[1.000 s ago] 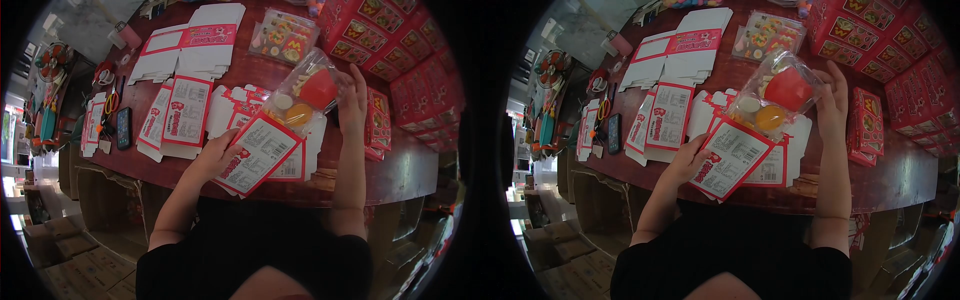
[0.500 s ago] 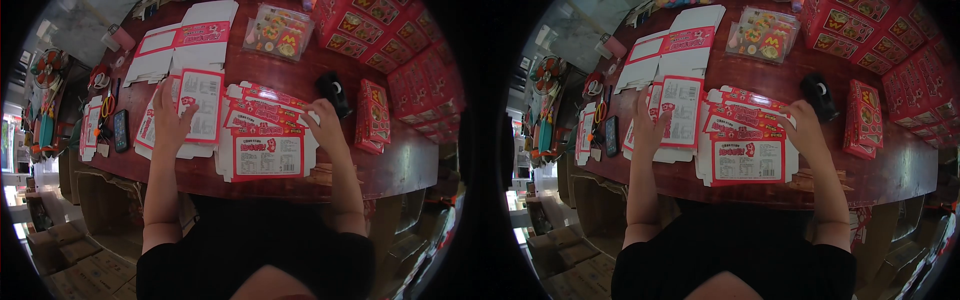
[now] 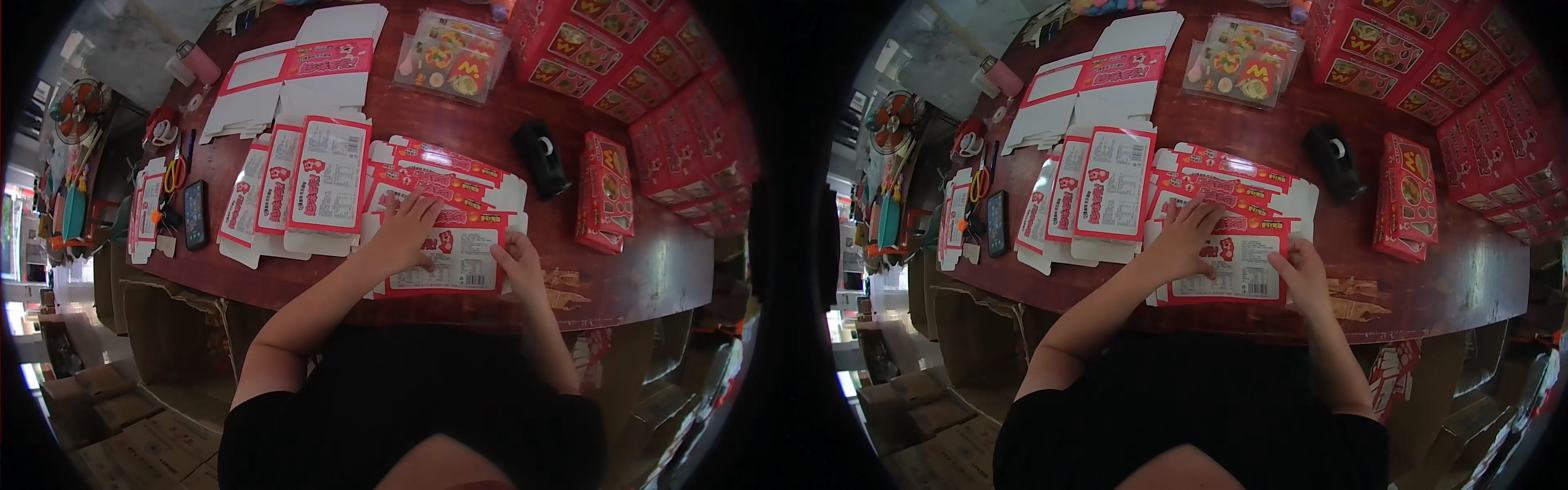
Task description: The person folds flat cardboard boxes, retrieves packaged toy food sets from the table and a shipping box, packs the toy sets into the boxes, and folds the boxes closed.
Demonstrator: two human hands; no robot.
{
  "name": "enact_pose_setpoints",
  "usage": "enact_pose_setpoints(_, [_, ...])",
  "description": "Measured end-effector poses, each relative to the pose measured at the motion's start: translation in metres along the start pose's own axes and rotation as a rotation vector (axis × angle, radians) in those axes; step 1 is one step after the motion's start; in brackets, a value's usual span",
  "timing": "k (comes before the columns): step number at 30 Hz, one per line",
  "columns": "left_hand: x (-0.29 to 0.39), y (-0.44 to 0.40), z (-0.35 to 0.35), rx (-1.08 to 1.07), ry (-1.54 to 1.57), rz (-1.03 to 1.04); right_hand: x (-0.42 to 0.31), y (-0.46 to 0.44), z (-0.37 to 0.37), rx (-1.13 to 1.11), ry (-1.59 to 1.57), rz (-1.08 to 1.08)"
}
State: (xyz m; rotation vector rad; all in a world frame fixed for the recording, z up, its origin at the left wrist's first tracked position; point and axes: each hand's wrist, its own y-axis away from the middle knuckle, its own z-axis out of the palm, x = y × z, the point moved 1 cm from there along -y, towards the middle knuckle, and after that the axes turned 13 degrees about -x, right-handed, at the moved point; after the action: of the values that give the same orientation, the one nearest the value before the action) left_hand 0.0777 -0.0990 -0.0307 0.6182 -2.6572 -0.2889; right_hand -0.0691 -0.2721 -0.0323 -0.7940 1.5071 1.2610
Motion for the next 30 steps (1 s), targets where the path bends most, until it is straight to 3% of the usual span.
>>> enact_pose_setpoints(1, [0.004, 0.002, -0.008, 0.022, -0.049, 0.005, -0.004, -0.001, 0.0, -0.071, -0.264, 0.003])
enact_pose_setpoints(4, [0.013, 0.002, -0.055, -0.476, 0.51, -0.024, -0.016, -0.004, -0.005, -0.111, 0.013, 0.077])
enact_pose_setpoints(5, [0.012, 0.006, -0.049, -0.365, 0.723, 0.068, -0.022, -0.003, -0.002, -0.145, 0.015, 0.025])
enact_pose_setpoints(8, [0.006, 0.007, -0.047, -0.398, 0.932, 0.07, -0.041, -0.002, 0.013, -0.22, 0.085, -0.134])
enact_pose_setpoints(11, [0.004, 0.017, -0.031, -0.193, 1.021, 0.235, -0.061, -0.001, 0.021, -0.241, 0.311, -0.308])
enact_pose_setpoints(12, [0.0, 0.019, -0.03, -0.22, 0.962, 0.283, -0.069, 0.001, 0.025, -0.25, 0.398, -0.373])
enact_pose_setpoints(15, [-0.003, 0.027, -0.034, 0.243, 0.602, 0.433, -0.084, -0.001, 0.04, -0.183, 0.446, -0.446])
enact_pose_setpoints(18, [0.009, 0.05, -0.057, 0.361, 0.188, 0.205, -0.093, -0.022, 0.046, -0.141, 0.294, -0.435])
enact_pose_setpoints(19, [0.005, 0.052, -0.054, 0.24, 0.345, 0.126, -0.096, -0.032, 0.046, -0.139, 0.227, -0.423])
enact_pose_setpoints(20, [0.001, 0.054, -0.054, 0.2, 0.404, 0.051, -0.109, -0.041, 0.042, -0.187, 0.558, -0.358])
enact_pose_setpoints(22, [-0.009, 0.061, -0.054, 0.126, 0.526, -0.107, -0.095, -0.098, 0.034, -0.241, 0.275, -0.576])
enact_pose_setpoints(24, [-0.028, 0.065, -0.043, 0.101, 0.749, -0.198, -0.121, -0.154, 0.011, -0.177, 0.078, -0.488])
enact_pose_setpoints(26, [-0.035, 0.071, -0.042, 0.107, 0.974, -0.253, -0.122, -0.228, -0.026, 0.375, 1.172, -0.726])
enact_pose_setpoints(28, [-0.04, 0.077, -0.037, 0.163, 1.071, -0.254, -0.118, -0.262, -0.04, 0.668, 1.696, -0.692])
enact_pose_setpoints(30, [-0.045, 0.081, -0.029, 0.218, 1.124, -0.232, -0.111, -0.288, -0.054, 0.677, 1.954, -0.64])
